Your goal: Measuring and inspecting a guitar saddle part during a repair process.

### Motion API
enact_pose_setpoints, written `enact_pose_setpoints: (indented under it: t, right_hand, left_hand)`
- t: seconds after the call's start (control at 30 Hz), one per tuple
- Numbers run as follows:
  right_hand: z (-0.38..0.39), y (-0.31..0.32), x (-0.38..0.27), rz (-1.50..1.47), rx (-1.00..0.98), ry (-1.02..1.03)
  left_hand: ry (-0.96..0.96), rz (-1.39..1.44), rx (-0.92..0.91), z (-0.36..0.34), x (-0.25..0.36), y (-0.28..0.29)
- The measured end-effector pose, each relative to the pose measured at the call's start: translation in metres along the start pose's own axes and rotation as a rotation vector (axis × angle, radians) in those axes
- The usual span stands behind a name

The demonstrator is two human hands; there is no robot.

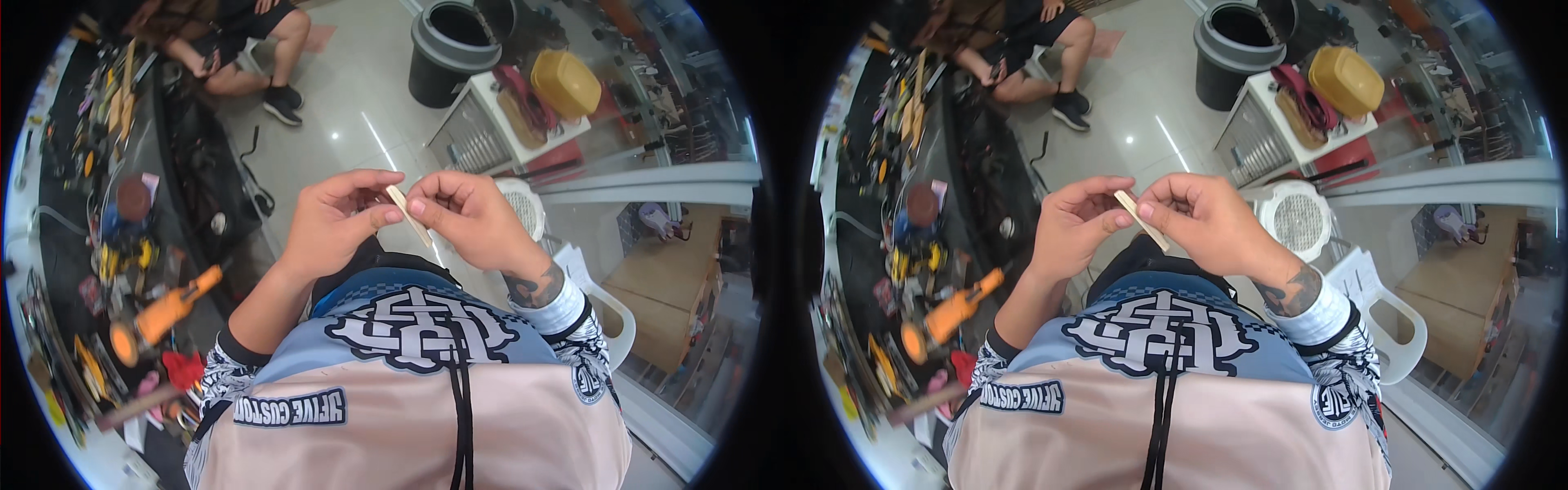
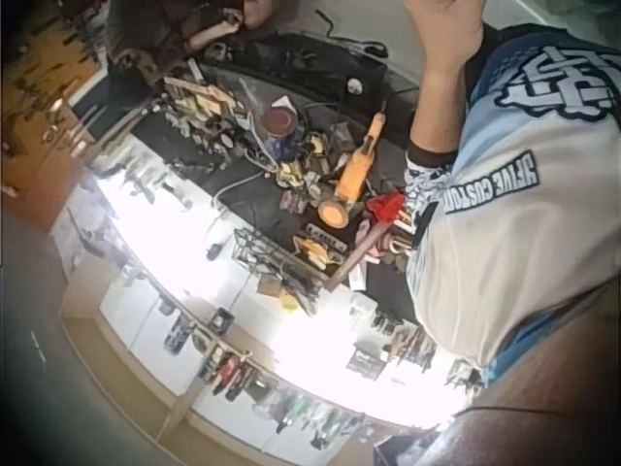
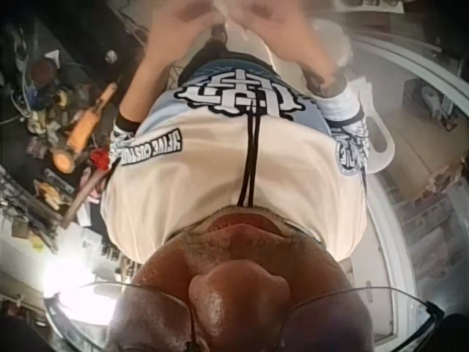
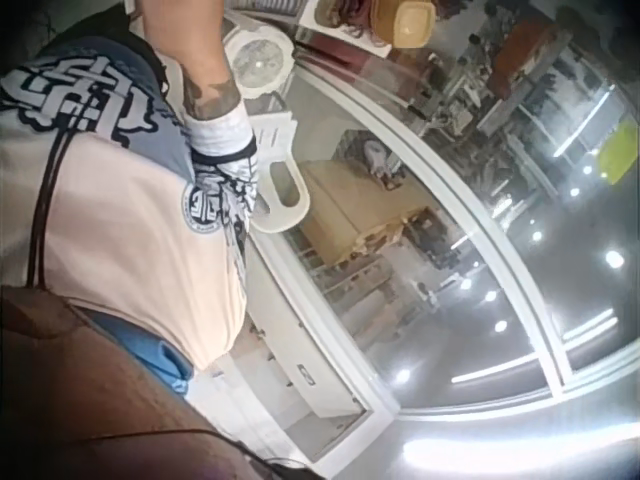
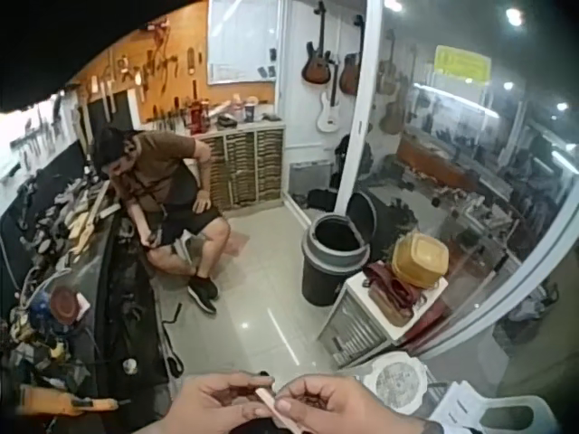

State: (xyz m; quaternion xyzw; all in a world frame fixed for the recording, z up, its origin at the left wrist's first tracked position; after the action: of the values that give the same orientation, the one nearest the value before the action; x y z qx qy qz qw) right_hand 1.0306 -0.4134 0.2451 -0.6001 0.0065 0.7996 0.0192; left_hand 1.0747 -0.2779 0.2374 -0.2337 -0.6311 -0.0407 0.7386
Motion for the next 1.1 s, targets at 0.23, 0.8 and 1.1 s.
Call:
enact_pose_setpoints:
  t: [0.23,0.8,1.1]
  right_hand:
    - [-0.185,0.079,-0.085,0.066,0.027,-0.029]
    - [-0.573,0.296,-0.166,0.156,0.590,0.070]
    - [-0.816,0.354,-0.125,0.339,0.673,-0.116]
  left_hand:
    - [-0.138,-0.192,-0.318,-0.238,0.054,-0.022]
    - [-0.374,0.039,-0.071,-0.648,0.162,0.053]
    - [-0.438,-0.044,-0.075,-0.918,0.198,0.115]
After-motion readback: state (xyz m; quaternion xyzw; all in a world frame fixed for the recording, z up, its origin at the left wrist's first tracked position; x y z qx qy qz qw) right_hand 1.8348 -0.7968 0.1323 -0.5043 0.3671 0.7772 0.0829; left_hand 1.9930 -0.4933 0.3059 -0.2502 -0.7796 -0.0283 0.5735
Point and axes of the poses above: each hand's wrist, its own z-axis away from the middle knuckle, its own y-axis out of the back of the hand, x = y × z, the point moved 10 cm from there along -z, towards the middle knuckle, and after that the axes turned 12 degrees about x, right-handed, at the moved point
